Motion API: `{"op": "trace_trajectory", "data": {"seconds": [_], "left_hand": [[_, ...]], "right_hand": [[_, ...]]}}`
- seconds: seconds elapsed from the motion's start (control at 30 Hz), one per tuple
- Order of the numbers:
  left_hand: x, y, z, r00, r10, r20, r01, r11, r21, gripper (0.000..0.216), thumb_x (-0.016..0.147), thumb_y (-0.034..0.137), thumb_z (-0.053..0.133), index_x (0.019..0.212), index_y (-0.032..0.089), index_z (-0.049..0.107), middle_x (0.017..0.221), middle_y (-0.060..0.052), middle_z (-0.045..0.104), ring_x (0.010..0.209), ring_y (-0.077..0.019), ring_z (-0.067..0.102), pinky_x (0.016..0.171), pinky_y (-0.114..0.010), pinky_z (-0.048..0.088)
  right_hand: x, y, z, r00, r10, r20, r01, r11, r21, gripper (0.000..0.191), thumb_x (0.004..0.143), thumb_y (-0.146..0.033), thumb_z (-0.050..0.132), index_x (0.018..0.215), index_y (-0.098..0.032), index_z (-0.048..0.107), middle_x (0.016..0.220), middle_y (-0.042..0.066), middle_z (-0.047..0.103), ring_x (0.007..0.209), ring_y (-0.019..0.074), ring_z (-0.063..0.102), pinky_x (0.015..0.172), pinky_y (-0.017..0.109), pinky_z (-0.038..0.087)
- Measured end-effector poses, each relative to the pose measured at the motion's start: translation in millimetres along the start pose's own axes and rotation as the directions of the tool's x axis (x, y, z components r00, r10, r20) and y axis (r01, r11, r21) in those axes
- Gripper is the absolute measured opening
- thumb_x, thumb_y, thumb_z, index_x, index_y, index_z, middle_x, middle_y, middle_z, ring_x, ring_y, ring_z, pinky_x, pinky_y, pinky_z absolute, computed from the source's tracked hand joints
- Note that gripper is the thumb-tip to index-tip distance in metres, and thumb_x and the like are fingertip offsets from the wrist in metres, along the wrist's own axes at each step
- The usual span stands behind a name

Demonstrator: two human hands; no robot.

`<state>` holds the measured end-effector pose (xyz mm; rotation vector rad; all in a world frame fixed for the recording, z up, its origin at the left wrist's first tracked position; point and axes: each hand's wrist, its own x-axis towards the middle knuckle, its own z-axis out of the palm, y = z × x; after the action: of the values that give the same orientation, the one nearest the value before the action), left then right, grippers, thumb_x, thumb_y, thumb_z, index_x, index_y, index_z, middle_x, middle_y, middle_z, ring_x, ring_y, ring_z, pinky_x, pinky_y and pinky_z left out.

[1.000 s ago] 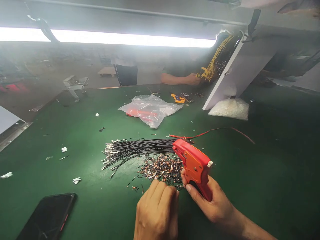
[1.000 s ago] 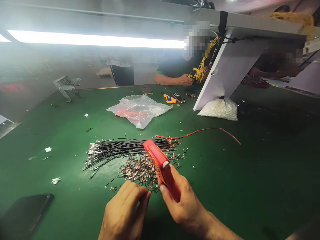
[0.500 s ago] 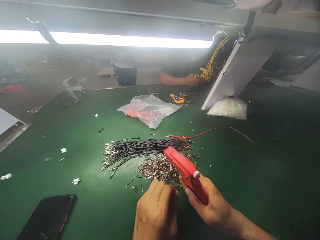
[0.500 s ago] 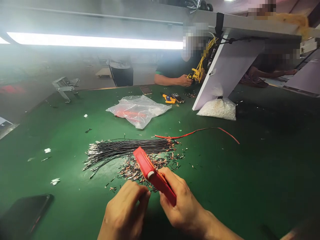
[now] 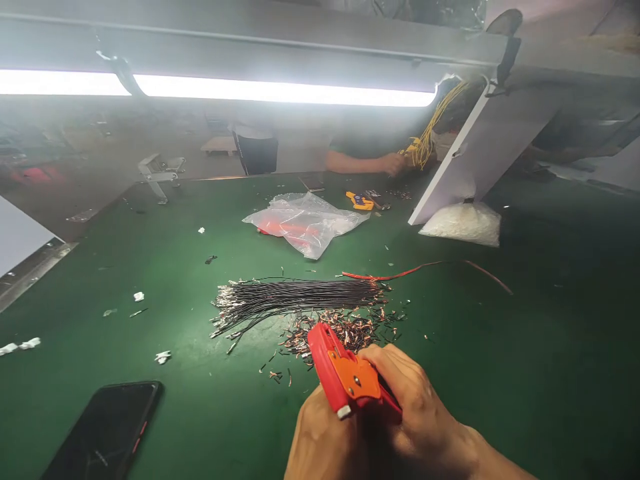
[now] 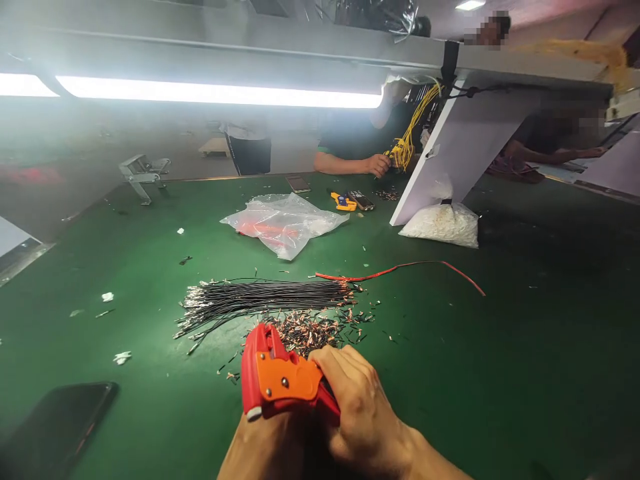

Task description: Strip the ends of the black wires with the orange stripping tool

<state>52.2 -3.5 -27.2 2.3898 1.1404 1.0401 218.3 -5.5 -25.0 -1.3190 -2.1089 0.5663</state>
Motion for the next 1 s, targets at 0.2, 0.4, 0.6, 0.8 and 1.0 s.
{"op": "trace_trajectory", "data": {"seconds": [0.2, 0.4, 0.6, 0.8, 1.0], "left_hand": [[2.5, 11.7, -4.9, 0.952, -0.284, 0.111, 0.287, 0.958, -0.009, 0.037, 0.072, -0.004, 0.042, 0.074, 0.024, 0.067, 0.070, -0.001, 0.071, 0.058, -0.0140, 0.065, 0.049, -0.021, 0.041], [3.7, 12.0, -4.9, 0.927, -0.359, 0.108, 0.365, 0.929, -0.052, 0.041, 0.075, -0.002, 0.042, 0.075, 0.025, 0.072, 0.068, 0.000, 0.073, 0.058, -0.0139, 0.066, 0.053, -0.021, 0.043], [-2.5, 9.4, 1.1, 0.953, -0.304, -0.018, 0.302, 0.951, -0.069, 0.034, 0.081, 0.002, 0.038, 0.073, 0.024, 0.062, 0.061, 0.002, 0.067, 0.050, -0.0115, 0.062, 0.049, -0.021, 0.038], [-9.1, -3.7, 2.0, 0.928, -0.343, -0.143, 0.356, 0.931, 0.077, 0.025, 0.093, 0.016, 0.044, 0.072, 0.024, 0.055, 0.057, 0.004, 0.060, 0.049, -0.0113, 0.056, 0.048, -0.021, 0.036], [-4.8, -16.5, -3.2, 0.848, -0.528, -0.053, 0.511, 0.840, -0.184, 0.021, 0.096, 0.039, 0.051, 0.087, 0.028, 0.067, 0.055, 0.007, 0.053, 0.045, -0.0090, 0.046, 0.048, -0.017, 0.037]], "right_hand": [[4.6, 0.6, 7.5, 0.997, -0.055, -0.061, 0.053, 0.998, -0.046, 0.020, 0.083, -0.015, 0.048, 0.102, -0.020, 0.050, 0.083, 0.007, 0.065, 0.067, 0.0236, 0.055, 0.061, 0.035, 0.039], [11.7, -4.7, 12.5, 0.981, -0.115, -0.156, 0.096, 0.987, -0.126, 0.013, 0.086, -0.016, 0.047, 0.098, -0.020, 0.051, 0.080, 0.007, 0.066, 0.064, 0.0227, 0.056, 0.059, 0.034, 0.040], [16.1, 6.6, 8.3, 0.974, -0.114, -0.195, 0.079, 0.980, -0.181, 0.023, 0.083, -0.016, 0.049, 0.105, -0.020, 0.052, 0.084, 0.008, 0.068, 0.067, 0.0250, 0.057, 0.062, 0.036, 0.041], [14.8, 26.2, 0.1, 0.951, 0.045, -0.306, -0.089, 0.987, -0.130, 0.037, 0.081, -0.005, 0.046, 0.114, -0.019, 0.049, 0.093, 0.010, 0.066, 0.079, 0.0274, 0.058, 0.070, 0.039, 0.046], [13.4, 16.8, 2.7, 0.970, 0.075, -0.233, -0.073, 0.997, 0.018, 0.040, 0.083, -0.006, 0.044, 0.119, -0.024, 0.048, 0.098, 0.006, 0.064, 0.084, 0.0234, 0.060, 0.075, 0.037, 0.050]]}}
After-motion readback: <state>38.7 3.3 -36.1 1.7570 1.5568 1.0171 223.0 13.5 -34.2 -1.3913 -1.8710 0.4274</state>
